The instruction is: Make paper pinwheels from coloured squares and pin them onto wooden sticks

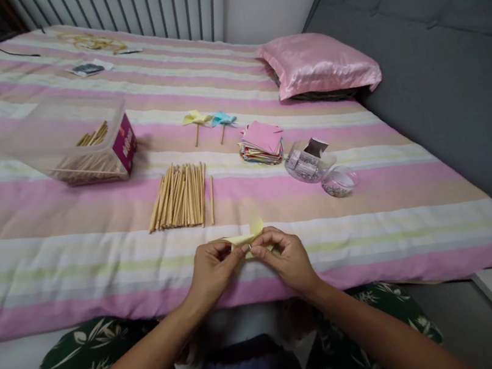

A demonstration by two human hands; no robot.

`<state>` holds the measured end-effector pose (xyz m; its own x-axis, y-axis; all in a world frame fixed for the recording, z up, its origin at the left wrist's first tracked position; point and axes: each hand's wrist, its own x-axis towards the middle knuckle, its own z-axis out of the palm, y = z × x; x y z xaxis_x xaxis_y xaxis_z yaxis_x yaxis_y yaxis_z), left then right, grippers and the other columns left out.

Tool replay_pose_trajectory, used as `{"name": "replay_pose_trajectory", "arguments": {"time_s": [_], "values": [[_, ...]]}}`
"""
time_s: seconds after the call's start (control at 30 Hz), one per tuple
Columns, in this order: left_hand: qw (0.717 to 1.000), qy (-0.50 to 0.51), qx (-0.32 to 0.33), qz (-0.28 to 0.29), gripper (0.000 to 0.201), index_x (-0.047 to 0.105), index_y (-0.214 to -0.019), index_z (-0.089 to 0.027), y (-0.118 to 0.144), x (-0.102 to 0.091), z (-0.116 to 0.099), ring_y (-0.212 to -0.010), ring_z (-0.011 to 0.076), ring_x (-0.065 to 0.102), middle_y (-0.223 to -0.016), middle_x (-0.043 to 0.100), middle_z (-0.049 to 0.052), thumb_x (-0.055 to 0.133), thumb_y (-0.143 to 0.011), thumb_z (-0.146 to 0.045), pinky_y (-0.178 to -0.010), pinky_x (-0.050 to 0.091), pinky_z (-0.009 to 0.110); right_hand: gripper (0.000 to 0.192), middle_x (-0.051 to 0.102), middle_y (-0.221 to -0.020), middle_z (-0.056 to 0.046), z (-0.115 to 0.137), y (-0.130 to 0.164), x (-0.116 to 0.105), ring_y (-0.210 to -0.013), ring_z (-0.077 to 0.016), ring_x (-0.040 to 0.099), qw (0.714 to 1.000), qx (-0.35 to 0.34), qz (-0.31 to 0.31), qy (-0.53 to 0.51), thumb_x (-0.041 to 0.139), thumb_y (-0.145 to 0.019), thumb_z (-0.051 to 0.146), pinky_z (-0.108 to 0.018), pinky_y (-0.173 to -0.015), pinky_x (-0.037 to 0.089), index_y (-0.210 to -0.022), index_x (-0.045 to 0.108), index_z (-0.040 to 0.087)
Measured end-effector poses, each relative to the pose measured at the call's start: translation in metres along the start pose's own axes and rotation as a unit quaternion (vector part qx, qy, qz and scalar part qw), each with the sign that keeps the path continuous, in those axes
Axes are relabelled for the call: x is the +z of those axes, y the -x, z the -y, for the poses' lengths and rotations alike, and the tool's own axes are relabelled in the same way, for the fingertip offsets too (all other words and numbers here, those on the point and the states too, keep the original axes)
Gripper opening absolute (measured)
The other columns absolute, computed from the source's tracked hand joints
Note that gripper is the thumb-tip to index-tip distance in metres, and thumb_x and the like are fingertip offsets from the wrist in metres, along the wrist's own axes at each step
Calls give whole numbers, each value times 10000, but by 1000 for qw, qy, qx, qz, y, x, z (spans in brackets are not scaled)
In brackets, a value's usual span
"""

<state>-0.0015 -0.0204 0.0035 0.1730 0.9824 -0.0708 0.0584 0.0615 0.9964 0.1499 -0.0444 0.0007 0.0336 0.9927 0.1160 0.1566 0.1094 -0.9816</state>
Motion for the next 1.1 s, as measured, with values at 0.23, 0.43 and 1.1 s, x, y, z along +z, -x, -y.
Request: {"name": "replay_pose_trajectory", "arguments": {"time_s": [0.23, 0.43, 1.1], "values": [[1000, 15, -6, -5, 462, 383, -381, -161, 1, 1, -2, -432, 56, 227, -434, 260, -72, 705, -635, -375, -403, 182, 208, 87, 646, -770, -27, 0, 4, 2, -728, -152, 592, 1000, -12, -15, 25, 643, -763, 269, -284, -705, 470, -753, 639, 183], [1000, 21, -9, -14, 424, 426, -391, -156, 2, 2, 1, -434, 59, 255, -432, 309, -67, 711, -622, -371, -403, 200, 206, 70, 625, -776, -30, 0, 4, 4, -764, -164, 590, 997, -43, -26, 52, 628, -769, 253, -299, -732, 471, -744, 641, 188], [1000, 10, -3, -16, 276, 610, -465, -134, 4, 2, 2, -442, 73, 378, -454, 496, -29, 696, -656, -313, -405, 276, 191, 157, 526, -736, 19, -6, 9, 9, -673, -122, 523, 997, -27, -70, 33, 629, -758, 263, -239, -631, 435, -786, 486, 204]]}}
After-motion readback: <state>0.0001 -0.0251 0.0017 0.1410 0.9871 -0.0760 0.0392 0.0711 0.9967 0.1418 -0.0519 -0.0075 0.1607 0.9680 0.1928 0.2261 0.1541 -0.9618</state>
